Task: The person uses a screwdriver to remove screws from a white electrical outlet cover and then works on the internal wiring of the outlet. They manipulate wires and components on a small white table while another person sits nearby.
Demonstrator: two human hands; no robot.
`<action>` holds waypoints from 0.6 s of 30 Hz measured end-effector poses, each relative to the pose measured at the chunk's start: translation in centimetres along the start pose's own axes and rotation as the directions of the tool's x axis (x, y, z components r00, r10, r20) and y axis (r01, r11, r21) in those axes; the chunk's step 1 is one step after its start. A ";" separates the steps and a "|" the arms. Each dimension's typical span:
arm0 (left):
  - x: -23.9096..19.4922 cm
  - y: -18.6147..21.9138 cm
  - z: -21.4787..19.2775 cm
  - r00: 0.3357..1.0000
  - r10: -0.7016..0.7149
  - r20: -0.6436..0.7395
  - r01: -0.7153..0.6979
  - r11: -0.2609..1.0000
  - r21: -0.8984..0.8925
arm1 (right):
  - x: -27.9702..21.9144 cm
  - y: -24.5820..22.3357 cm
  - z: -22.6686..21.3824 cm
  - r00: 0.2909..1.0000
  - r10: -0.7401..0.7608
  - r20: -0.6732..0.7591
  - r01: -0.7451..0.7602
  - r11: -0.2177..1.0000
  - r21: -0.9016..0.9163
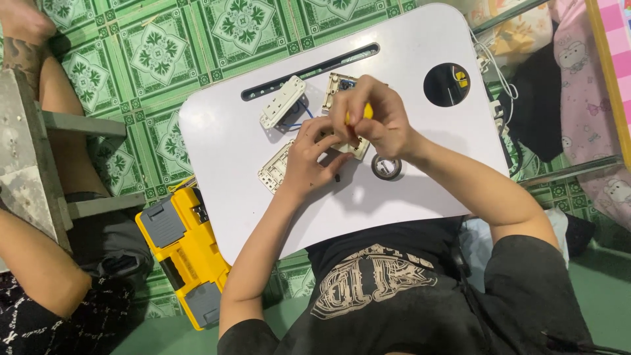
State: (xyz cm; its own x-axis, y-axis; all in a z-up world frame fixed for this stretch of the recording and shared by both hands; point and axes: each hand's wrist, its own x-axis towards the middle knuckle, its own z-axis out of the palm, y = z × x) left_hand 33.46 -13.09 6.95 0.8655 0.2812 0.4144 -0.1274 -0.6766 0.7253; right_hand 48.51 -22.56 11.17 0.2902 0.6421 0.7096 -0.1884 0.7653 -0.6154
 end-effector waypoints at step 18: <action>0.0 1.2 0.3 0.998 -0.066 0.006 0.066 0.997 0.038 | 1.8 -1.0 0.8 0.974 0.225 0.037 -0.227 0.973 0.043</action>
State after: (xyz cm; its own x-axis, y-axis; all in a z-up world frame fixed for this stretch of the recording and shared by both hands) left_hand 33.44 -14.06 7.67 0.8749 0.3211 0.3625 -0.0520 -0.6818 0.7297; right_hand 48.50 -22.14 13.32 0.2057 0.7992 0.5647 -0.2894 0.6009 -0.7451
